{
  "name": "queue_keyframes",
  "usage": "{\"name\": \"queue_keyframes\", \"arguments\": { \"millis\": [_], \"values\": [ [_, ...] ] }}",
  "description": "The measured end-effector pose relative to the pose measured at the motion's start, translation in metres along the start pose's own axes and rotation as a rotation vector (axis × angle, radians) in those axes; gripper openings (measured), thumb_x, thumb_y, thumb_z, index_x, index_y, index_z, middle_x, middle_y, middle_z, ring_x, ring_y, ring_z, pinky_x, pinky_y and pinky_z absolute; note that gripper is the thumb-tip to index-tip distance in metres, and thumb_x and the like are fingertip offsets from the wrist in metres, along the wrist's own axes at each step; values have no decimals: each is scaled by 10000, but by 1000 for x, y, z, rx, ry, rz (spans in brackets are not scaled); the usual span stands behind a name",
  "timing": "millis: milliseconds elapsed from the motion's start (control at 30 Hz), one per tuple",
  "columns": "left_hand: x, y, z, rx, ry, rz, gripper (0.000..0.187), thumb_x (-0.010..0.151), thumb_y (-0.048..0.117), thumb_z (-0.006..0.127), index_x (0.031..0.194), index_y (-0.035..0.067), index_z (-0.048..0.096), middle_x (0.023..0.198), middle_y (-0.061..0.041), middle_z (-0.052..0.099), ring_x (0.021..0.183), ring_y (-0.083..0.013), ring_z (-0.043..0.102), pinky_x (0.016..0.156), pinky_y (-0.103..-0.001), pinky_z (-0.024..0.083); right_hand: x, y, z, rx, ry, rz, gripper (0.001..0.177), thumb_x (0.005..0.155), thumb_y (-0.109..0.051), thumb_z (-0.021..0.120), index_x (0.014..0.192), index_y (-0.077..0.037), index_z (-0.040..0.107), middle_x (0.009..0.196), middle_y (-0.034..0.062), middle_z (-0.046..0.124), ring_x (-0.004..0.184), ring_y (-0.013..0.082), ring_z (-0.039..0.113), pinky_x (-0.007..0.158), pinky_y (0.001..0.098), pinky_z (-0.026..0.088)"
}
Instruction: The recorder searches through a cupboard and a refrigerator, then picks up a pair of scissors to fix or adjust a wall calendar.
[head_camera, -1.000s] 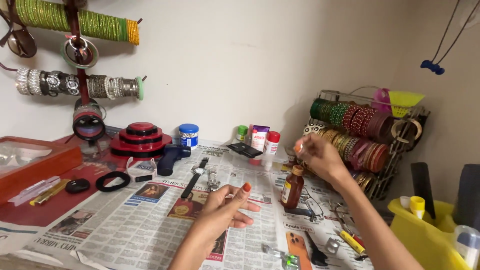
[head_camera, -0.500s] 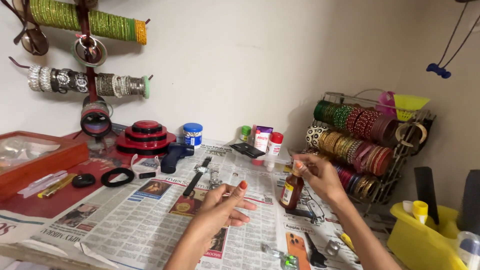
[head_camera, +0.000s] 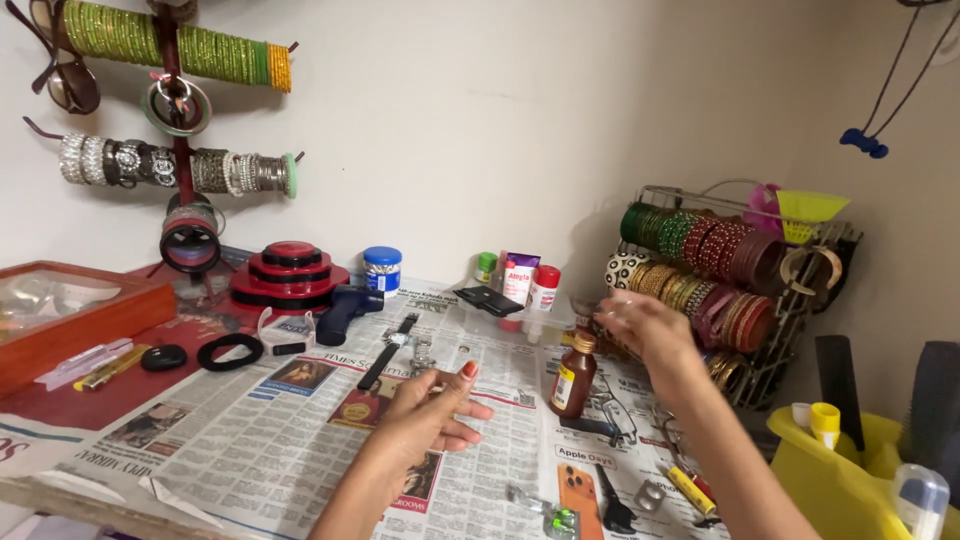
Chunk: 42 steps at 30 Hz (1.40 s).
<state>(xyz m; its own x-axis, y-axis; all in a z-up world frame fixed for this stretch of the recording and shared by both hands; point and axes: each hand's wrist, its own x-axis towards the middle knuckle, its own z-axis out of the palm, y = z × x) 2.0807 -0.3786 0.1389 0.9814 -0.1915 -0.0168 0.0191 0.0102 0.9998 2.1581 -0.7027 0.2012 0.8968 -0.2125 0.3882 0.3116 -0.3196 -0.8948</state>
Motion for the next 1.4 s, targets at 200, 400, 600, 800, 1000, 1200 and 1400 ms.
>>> {"name": "queue_keyframes", "arguments": {
  "millis": [200,400,600,800,1000,1200,1400],
  "values": [
    [-2,3,-1,10,4,2,643,836,652,611,1131,82,618,1026,-117,829,789,-171,760,736,-315,611,24,38,-10,625,-63,317,322,986,-249,595,1178,5,643,1032,133,690,1011,236,668,889,338,528],
    [-1,4,0,15,18,-8,629,850,644,606,1122,77,612,1030,-112,827,790,-172,755,734,-318,603,1,1,17,-420,-199,-8,434,846,-433,768,1103,-88,717,990,100,746,905,232,686,807,384,538],
    [-7,-5,-10,-61,26,56,530,908,561,592,1084,62,619,1020,-125,823,771,-173,747,706,-324,589,-1,-7,24,-1086,-277,-193,553,779,-625,754,1025,-130,777,946,141,769,896,305,732,841,425,558],
    [-81,2,-37,-53,119,167,466,937,484,602,1098,50,649,1008,-117,802,743,-153,732,692,-316,589,-19,-36,35,-943,-200,-332,518,776,-587,735,973,-115,815,866,160,761,814,314,741,779,444,571],
    [-193,-9,-113,-107,304,244,437,921,439,629,1146,66,655,1006,-113,822,760,-147,703,731,-312,585,-119,-165,89,-757,-244,-176,410,859,-474,757,1114,-153,769,846,151,786,791,265,758,791,447,592],
    [-243,-96,-244,-78,350,152,448,888,417,651,1170,73,709,1068,-24,817,802,-127,719,743,-305,573,-225,-184,184,-439,-550,-369,245,820,-335,787,920,-113,818,870,30,777,819,144,747,812,333,592],
    [-252,-206,-343,-16,360,147,404,854,292,767,1202,87,776,898,-12,746,686,-46,584,604,-247,510,-342,-80,332,-298,-682,-171,228,797,-244,824,992,-129,791,818,13,805,804,110,724,793,297,579]
  ]
}}
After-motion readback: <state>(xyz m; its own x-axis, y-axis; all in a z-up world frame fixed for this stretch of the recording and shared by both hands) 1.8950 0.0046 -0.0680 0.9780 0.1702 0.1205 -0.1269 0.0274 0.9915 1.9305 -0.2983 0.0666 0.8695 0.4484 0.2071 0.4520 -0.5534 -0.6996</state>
